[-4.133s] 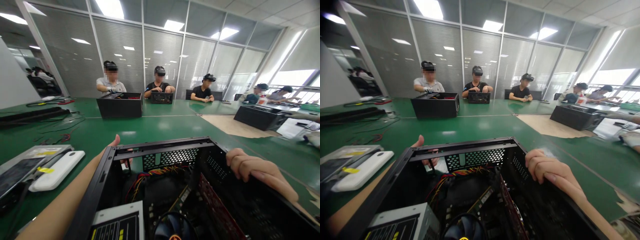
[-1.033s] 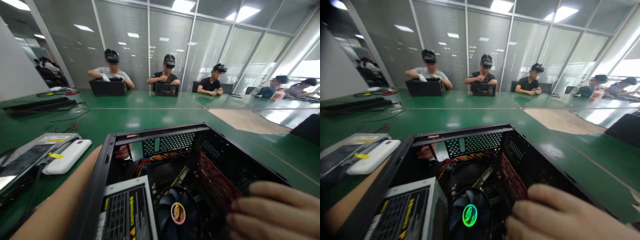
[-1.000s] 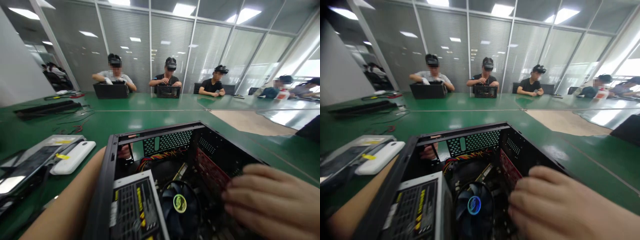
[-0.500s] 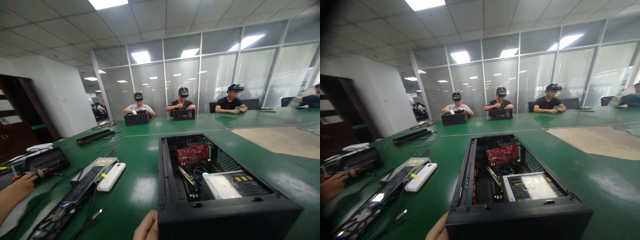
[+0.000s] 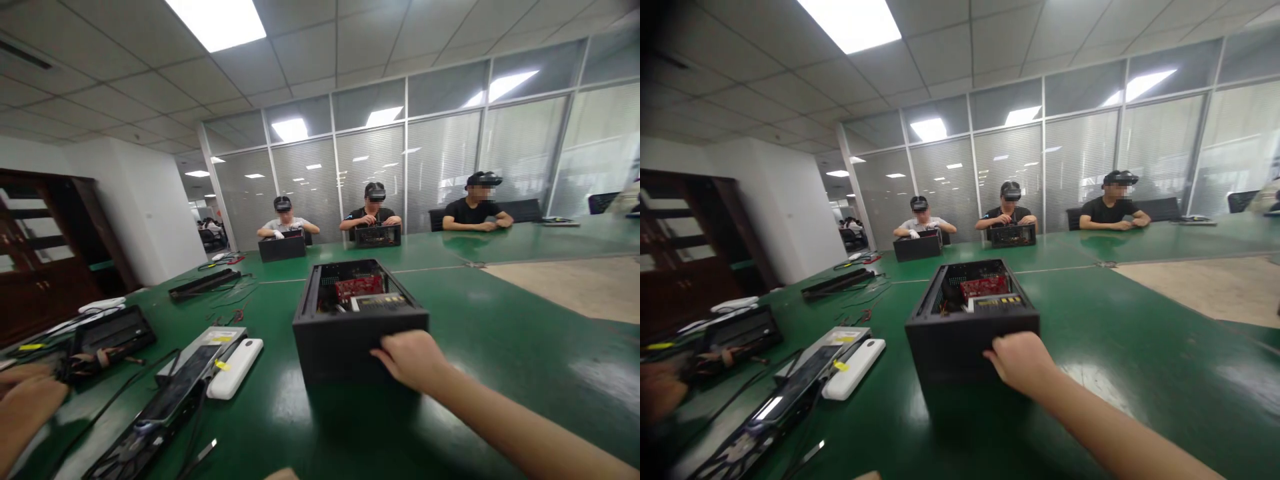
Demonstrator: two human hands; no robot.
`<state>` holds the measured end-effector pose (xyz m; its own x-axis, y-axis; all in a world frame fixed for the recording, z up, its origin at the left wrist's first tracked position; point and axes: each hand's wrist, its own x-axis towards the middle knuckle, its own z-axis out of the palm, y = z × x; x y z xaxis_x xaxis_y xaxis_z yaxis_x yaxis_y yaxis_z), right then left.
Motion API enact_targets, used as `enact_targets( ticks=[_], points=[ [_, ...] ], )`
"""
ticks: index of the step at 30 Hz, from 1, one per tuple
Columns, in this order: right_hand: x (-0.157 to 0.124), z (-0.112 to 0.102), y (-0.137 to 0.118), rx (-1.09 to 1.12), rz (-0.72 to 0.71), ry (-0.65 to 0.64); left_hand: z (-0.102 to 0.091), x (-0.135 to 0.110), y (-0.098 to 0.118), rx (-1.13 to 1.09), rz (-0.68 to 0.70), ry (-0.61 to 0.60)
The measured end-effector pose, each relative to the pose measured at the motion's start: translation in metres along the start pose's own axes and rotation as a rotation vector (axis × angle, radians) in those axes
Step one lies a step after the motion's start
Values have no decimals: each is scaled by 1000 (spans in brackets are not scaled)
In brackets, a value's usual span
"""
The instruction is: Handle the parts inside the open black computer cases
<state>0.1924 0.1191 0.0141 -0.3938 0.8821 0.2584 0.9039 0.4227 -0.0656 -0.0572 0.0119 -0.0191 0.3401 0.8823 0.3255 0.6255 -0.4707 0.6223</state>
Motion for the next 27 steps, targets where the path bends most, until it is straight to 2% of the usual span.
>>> enact_targets(
  ticks=[3,6,8,11,14,16,18,20,23,25,27],
  points=[
    [68,37,-5,54,-9,12,8,13,24,210,122,-208],
    [88,75,0,102,26,11,6,41,38,426,120,-243],
    [85,90,6,124,58,41,2,71,24,486,63,-192],
    [74,95,14,135,91,98,4,117,-28,464,-92,-109],
    [70,84,18,119,171,152,17,144,-79,394,-254,-12],
    [73,68,23,94,241,214,26,148,-98,354,-248,-4],
    [76,45,38,43,316,309,29,145,-106,322,-175,-43],
    [77,19,66,-51,411,412,29,141,-107,294,-120,-86],
    [68,-11,129,-264,617,504,27,141,-108,267,-116,-105],
    [57,-21,171,-383,747,471,27,144,-108,277,-132,-114],
    [44,-23,202,-423,810,370,29,148,-109,299,-154,-115]
  ],
)
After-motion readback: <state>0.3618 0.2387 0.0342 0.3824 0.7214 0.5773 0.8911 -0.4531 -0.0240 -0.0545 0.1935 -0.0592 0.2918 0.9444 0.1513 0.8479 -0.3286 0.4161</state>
